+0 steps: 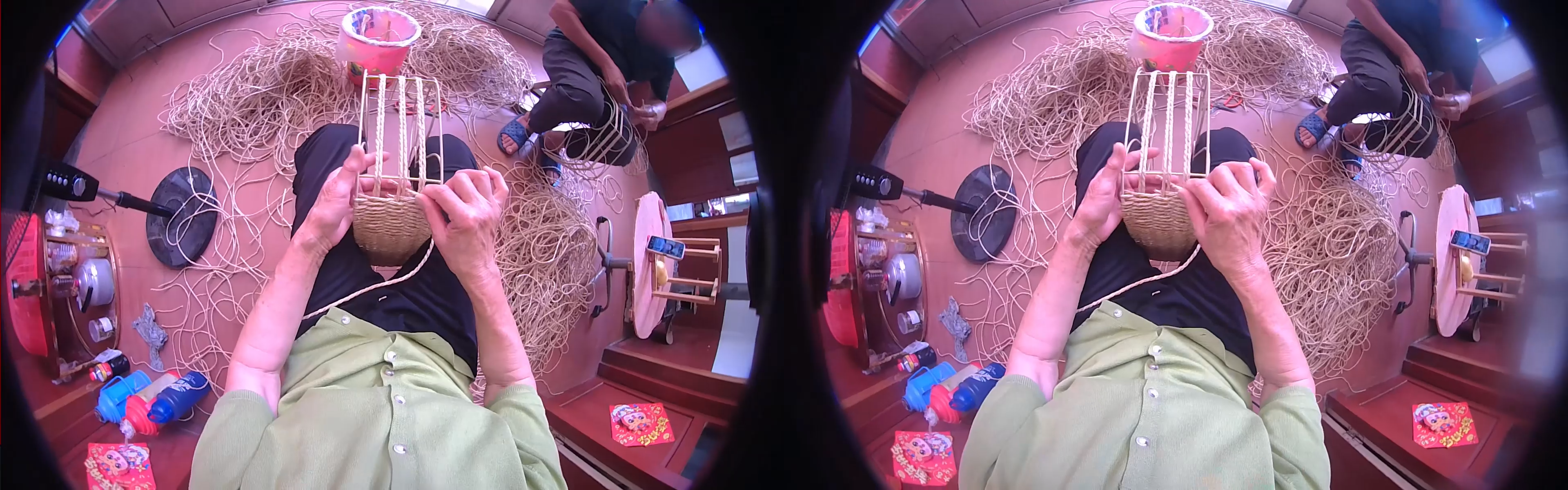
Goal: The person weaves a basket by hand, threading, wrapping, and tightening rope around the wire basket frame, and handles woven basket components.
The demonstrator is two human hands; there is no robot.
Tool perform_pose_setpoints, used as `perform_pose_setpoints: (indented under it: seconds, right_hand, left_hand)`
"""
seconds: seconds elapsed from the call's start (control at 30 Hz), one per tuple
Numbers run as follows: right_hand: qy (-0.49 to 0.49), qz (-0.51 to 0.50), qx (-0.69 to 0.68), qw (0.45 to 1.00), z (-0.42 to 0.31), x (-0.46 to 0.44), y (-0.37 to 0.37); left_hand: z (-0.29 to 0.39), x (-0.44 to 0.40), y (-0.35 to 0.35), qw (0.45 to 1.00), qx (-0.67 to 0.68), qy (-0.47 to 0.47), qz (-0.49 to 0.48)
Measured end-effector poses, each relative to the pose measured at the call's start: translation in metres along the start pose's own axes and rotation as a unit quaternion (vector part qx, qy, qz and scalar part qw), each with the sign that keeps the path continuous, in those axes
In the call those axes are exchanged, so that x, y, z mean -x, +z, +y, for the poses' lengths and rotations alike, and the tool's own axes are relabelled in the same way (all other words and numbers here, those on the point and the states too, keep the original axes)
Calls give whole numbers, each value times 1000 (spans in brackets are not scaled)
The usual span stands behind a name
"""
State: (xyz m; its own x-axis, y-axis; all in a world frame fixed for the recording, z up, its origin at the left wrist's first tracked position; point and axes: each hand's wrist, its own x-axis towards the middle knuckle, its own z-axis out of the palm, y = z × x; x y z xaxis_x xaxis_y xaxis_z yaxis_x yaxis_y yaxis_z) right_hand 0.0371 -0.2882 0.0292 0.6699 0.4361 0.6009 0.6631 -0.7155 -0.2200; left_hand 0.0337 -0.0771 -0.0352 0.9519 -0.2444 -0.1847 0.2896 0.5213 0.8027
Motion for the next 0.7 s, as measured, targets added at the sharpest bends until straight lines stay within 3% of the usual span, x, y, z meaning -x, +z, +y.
perform_pose_setpoints:
  seconds: [0.23, 0.47, 0.5, 0.6, 0.7]
  right_hand:
    - [-44, 40, 57, 997, -12, -3, 6]
    - [-76, 4, 44, 996, -15, -12, 24]
    - [-72, 5, 30, 997, -20, -15, 23]
    - [-72, 57, -224, 970, -54, -20, 23]
    - [-58, 37, -223, 972, -55, -17, 18]
  left_hand:
    - [1, 17, -1, 995, 89, 33, 27]
    - [1, 15, -7, 988, 148, 31, 21]
    - [1, 16, -6, 988, 152, 34, 14]
    - [-1, 19, -5, 985, 160, 55, 14]
    - [-3, 25, 1, 990, 123, 57, 43]
